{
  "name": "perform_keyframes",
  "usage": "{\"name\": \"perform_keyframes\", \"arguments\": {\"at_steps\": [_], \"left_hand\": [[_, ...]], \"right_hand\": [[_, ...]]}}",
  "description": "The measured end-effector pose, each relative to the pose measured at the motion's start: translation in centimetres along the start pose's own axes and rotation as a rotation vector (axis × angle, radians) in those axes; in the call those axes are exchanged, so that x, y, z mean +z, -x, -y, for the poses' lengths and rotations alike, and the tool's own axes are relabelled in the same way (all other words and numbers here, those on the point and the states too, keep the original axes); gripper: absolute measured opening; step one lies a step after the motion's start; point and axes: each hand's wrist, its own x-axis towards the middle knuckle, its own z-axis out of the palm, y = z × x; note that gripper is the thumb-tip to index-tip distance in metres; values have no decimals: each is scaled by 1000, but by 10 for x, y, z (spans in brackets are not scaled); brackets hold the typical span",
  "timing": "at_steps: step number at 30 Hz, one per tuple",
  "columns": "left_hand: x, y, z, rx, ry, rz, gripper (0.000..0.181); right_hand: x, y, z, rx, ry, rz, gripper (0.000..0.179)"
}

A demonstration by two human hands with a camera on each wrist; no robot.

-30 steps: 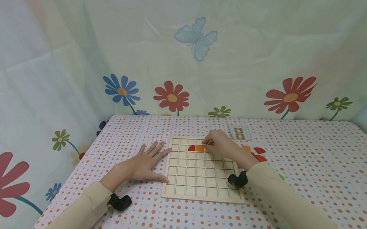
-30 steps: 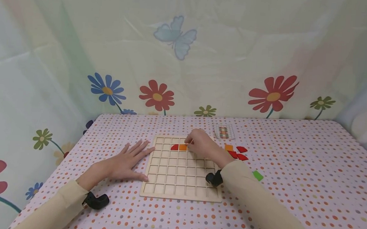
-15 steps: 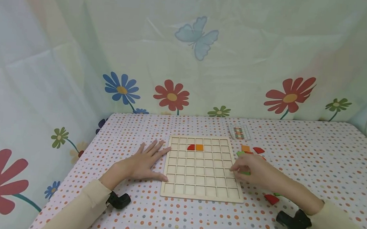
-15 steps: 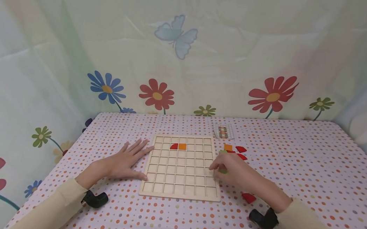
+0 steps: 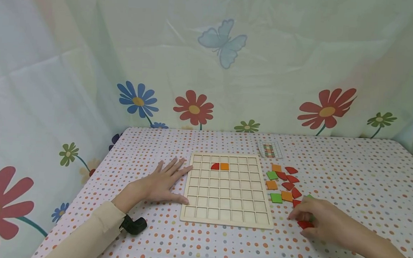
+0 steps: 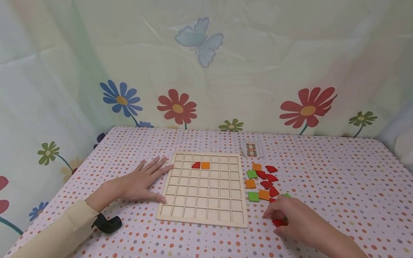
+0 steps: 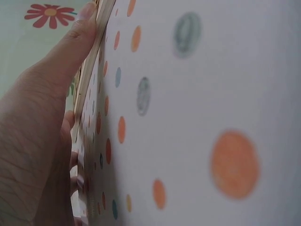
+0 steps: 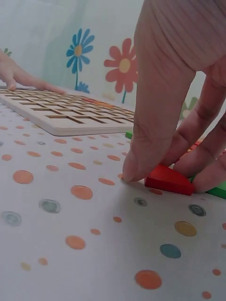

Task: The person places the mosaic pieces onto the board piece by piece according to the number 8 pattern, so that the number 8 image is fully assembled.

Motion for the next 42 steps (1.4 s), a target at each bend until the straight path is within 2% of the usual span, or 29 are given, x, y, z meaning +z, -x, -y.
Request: {"name": "perform_keyframes", "arguments": {"at_steps": [3, 11, 14, 22, 30, 33, 42], "left_hand": [[0, 0, 0, -4, -1, 0, 108], [1, 0, 0, -5, -12, -2, 108], [1, -1, 0, -3, -16, -1, 108], [0, 0, -1, 1, -10, 1, 107], [0, 0, 0, 3, -6, -5, 108], [0, 0, 0, 1, -9, -6, 108], [-1, 1, -1, 7, -2, -10, 107]], "right_hand": [[1, 0, -4, 0, -39, -3, 29], [-1, -1, -8, 39, -110, 63, 31], [-2, 0, -11, 30, -123, 70, 32], [-7, 0, -20, -31, -167, 93, 28], [-11, 0, -18, -34, -125, 57, 27], [-12, 1, -17, -63, -134, 52, 28], [-17, -1, -11, -155, -178, 118, 28]]}}
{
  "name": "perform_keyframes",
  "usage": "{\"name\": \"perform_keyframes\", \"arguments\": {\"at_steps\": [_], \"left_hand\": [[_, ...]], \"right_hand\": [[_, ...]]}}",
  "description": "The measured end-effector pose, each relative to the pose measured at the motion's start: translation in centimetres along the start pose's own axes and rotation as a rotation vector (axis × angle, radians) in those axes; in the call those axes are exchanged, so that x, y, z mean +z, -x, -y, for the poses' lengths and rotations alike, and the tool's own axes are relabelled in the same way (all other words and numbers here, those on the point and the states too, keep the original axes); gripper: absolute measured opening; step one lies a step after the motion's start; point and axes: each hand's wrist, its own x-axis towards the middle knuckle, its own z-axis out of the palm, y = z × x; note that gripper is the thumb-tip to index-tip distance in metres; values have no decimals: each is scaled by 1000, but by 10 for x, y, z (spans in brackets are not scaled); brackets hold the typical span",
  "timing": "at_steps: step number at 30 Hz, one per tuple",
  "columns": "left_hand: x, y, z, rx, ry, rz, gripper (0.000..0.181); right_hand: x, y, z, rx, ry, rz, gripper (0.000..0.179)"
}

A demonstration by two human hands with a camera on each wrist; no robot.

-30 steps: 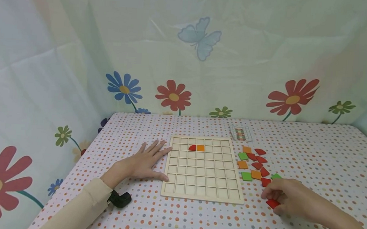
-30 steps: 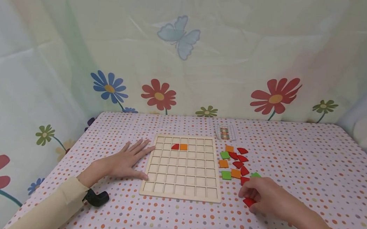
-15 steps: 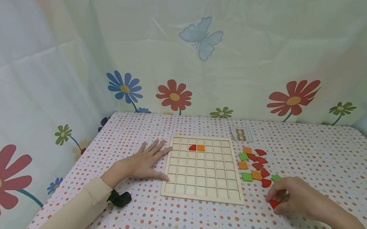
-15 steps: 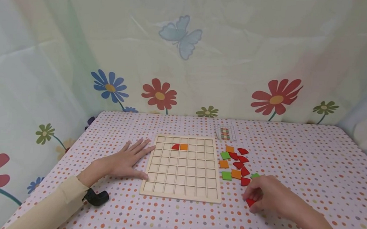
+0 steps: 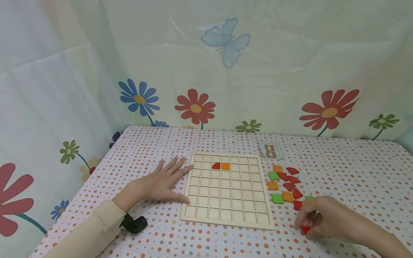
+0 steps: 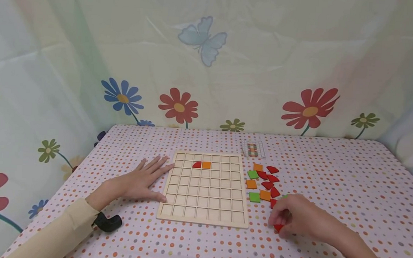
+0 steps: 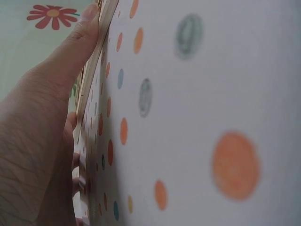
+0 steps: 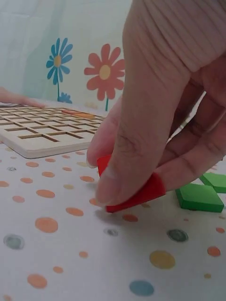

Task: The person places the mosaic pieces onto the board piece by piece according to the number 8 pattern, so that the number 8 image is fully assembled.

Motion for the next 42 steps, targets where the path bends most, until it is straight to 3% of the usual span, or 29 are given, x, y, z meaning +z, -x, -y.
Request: {"name": "perform_keyframes", "arguments": {"at_steps": [4, 8, 13, 21, 29, 35, 42], "left_hand": [[-1, 1, 1, 4, 6, -3, 107], [0, 2, 2, 1, 4, -4, 107], [0, 2, 4, -13, 1, -2, 107], [2, 1, 6, -12, -1, -2, 108], [3, 0, 3, 4, 15, 7, 107], [3, 0, 3, 6, 4, 2, 107], [2, 0, 4, 1, -1, 3, 107]], "right_hand": [[-1, -8, 6, -84, 16, 19, 28], [-4, -19, 17, -146, 74, -22, 25], [-7, -41, 34, -170, 130, -136, 20], [-8, -87, 56, -180, 84, -315, 19], [-6, -132, 53, -173, 27, -344, 17], [-2, -152, 49, -176, 1, -347, 17], [1, -167, 46, -119, -28, -333, 16]]}}
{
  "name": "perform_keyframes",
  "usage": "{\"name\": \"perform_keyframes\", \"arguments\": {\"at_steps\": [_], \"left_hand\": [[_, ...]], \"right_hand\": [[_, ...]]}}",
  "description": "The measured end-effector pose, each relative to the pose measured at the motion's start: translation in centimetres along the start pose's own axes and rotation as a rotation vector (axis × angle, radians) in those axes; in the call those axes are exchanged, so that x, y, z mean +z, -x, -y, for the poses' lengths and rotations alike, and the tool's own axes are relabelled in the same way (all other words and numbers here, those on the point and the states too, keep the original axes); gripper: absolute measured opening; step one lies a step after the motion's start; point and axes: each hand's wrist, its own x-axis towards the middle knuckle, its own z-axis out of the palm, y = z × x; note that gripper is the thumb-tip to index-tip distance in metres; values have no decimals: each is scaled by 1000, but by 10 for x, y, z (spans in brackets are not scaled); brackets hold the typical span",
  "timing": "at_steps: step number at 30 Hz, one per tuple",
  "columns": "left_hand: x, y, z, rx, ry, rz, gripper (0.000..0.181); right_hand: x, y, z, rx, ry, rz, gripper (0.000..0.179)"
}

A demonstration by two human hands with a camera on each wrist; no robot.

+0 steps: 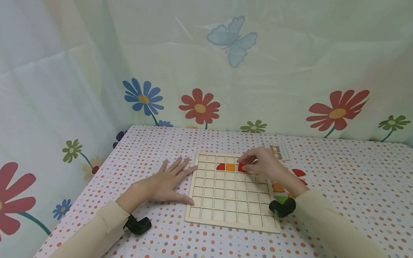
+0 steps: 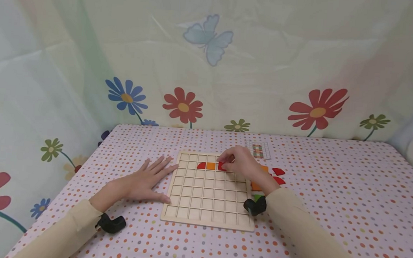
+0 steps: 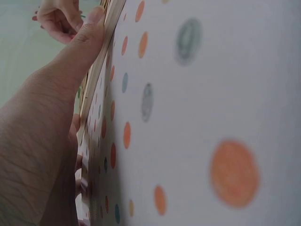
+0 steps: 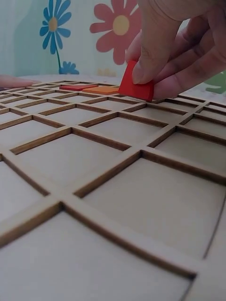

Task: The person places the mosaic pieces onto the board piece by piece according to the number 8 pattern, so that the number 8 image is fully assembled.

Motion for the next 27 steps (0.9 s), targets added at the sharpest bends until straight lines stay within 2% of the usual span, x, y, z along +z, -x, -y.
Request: {"name": "perform_keyframes", "arguments": {"at_steps": [10, 18, 27], "left_hand": [[-3, -4, -3, 5, 5, 4, 107], [-2, -2, -2, -3, 7, 9, 107], [-1, 0, -2, -5, 9, 11, 107]], "right_hand": [[0, -7, -1, 12, 20, 8, 15], [2, -9, 7, 11, 68, 14, 13], [7, -14, 18, 45, 178, 30, 10]]}}
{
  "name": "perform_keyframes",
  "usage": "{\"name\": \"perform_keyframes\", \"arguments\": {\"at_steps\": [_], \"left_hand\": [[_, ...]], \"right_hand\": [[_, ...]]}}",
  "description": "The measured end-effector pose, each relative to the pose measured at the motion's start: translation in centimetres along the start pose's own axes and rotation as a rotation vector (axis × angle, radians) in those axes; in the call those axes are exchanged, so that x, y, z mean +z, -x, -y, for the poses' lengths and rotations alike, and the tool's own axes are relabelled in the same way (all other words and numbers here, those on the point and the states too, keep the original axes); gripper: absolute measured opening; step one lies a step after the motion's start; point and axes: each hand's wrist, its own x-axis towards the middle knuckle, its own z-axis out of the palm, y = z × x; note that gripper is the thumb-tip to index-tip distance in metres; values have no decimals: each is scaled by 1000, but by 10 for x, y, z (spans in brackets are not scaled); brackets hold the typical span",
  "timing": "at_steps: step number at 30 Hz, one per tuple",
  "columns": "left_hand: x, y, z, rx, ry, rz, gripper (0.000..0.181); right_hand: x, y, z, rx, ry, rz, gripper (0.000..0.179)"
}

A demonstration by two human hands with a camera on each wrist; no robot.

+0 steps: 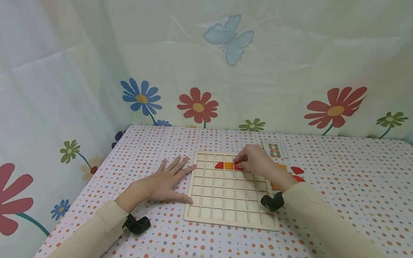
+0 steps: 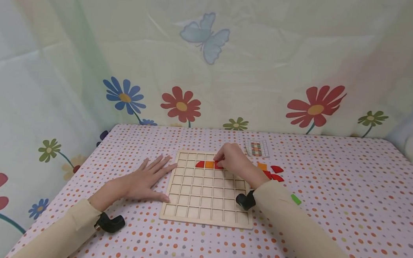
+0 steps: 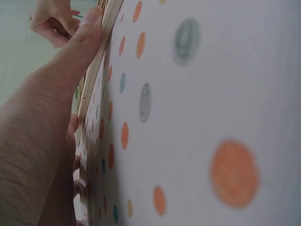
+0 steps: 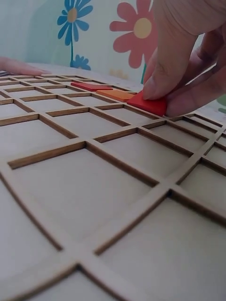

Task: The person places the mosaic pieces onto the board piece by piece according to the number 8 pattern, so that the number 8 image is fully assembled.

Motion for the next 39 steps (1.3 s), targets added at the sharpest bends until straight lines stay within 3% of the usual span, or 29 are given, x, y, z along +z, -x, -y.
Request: {"name": "perform_keyframes", "arguments": {"at_steps": [8, 21, 27, 32, 39], "left_hand": [[-2, -1, -2, 3, -1, -2, 107], [-2, 2, -7, 0, 2, 1, 107], [1, 1, -5, -1, 1, 7, 108], [1, 2, -3, -7, -8, 9, 107], [-1, 2, -5, -2, -9, 1, 107]], "right_hand": [[0, 2, -4, 6, 4, -10, 17], [3, 14, -12, 20, -66, -26, 9], [-9, 36, -15, -10, -96, -65, 9], [-13, 59, -17, -50, -68, -13, 7], [-18, 103, -26, -20, -65, 50, 14]]}}
